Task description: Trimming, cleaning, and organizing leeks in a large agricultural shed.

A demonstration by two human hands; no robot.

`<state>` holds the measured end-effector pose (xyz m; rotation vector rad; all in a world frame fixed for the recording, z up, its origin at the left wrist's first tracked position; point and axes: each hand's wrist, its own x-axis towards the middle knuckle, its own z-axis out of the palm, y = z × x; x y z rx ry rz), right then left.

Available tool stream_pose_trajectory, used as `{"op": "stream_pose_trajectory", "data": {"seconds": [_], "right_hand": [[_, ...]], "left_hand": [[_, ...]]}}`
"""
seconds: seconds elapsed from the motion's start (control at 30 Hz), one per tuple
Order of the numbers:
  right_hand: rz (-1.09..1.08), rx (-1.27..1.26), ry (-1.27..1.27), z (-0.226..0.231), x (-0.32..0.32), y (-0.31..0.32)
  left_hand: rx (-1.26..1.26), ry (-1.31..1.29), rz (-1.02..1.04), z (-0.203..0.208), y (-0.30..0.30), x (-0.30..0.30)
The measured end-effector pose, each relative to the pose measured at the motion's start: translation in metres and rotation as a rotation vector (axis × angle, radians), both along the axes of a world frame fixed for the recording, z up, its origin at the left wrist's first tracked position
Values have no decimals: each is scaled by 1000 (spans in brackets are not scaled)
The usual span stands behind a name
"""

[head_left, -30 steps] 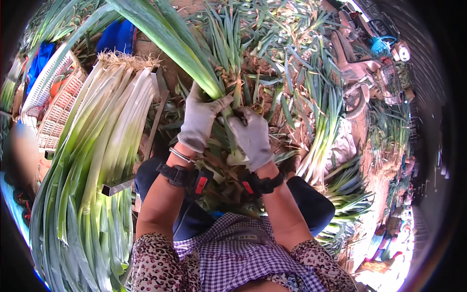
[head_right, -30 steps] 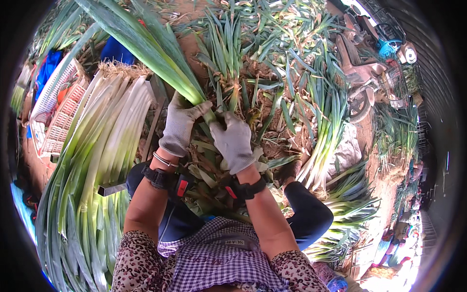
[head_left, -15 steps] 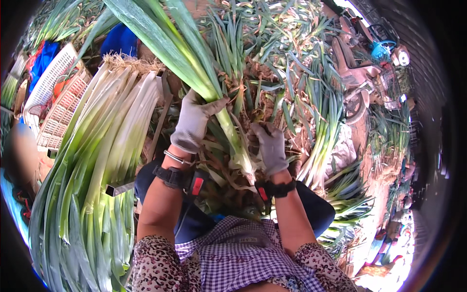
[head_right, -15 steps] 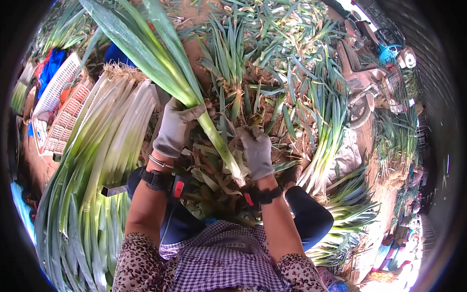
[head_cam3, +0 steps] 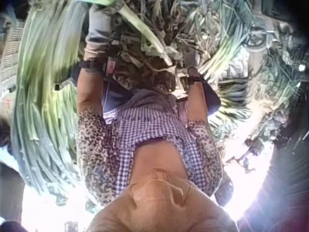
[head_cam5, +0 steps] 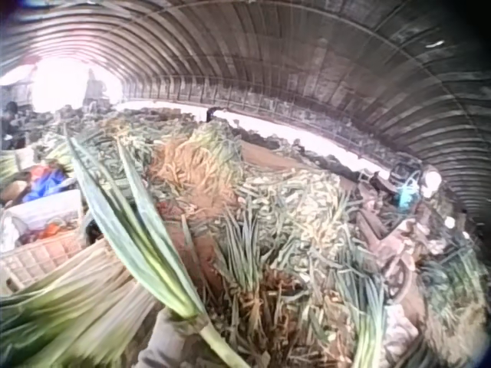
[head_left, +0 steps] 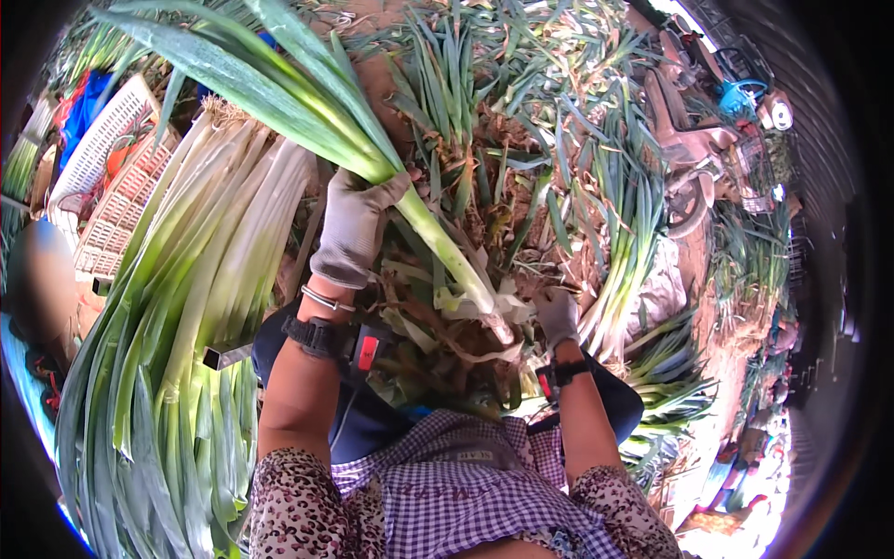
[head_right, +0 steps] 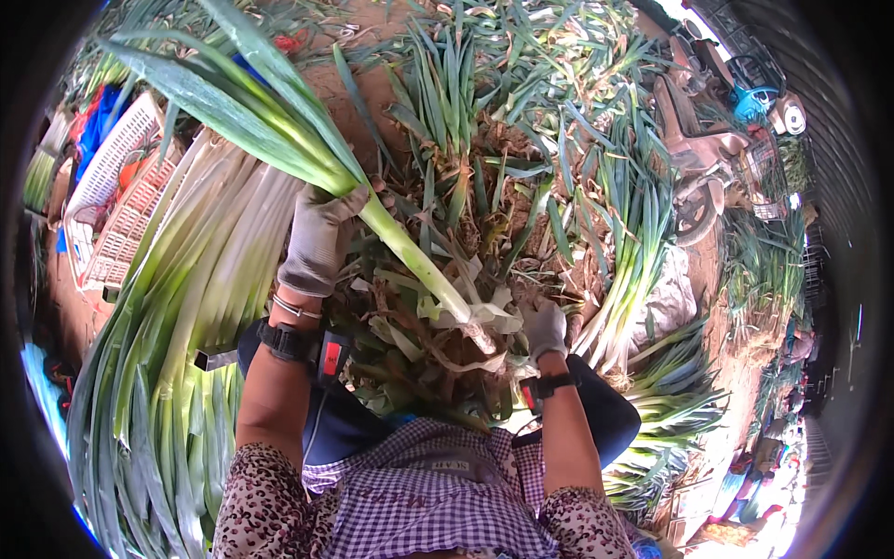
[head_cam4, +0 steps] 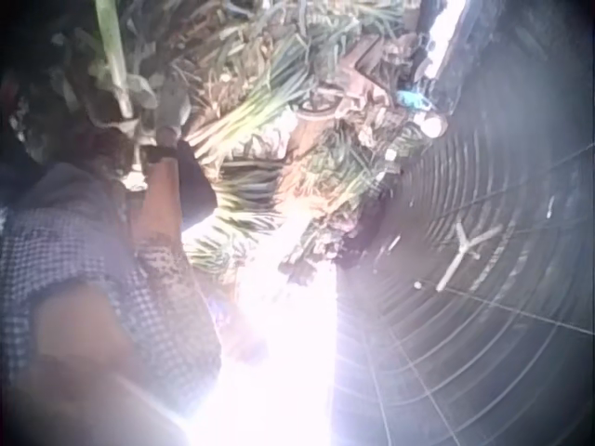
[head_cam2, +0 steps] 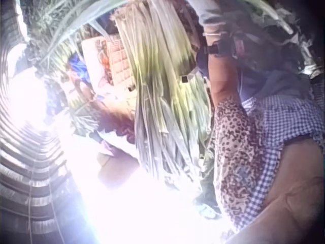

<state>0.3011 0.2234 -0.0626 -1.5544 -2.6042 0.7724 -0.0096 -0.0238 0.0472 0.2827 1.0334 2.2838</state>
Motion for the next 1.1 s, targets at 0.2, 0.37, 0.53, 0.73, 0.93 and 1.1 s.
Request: {"op": "stream_pose_trajectory", "data": {"seconds": [0.2, 0.37, 0.53, 0.73, 0.93, 1.1], "right_hand": [[505, 97, 683, 100, -139, -117], [430, 8, 701, 94, -159, -120], [431, 9, 679, 90, -164, -116], [400, 11, 670, 88, -159, -117], [333, -280, 980, 86, -147, -116], [-21, -922, 753, 55, -24, -89]], "left_hand": [[-168, 154, 175, -22, 5, -8], [-206, 170, 207, -16, 18, -7], [-251, 211, 222, -15, 19, -9], [-234, 241, 233, -16, 28, -4], [-256, 194, 231, -23, 28, -9], [-100, 11, 105, -18, 17, -14]]}}
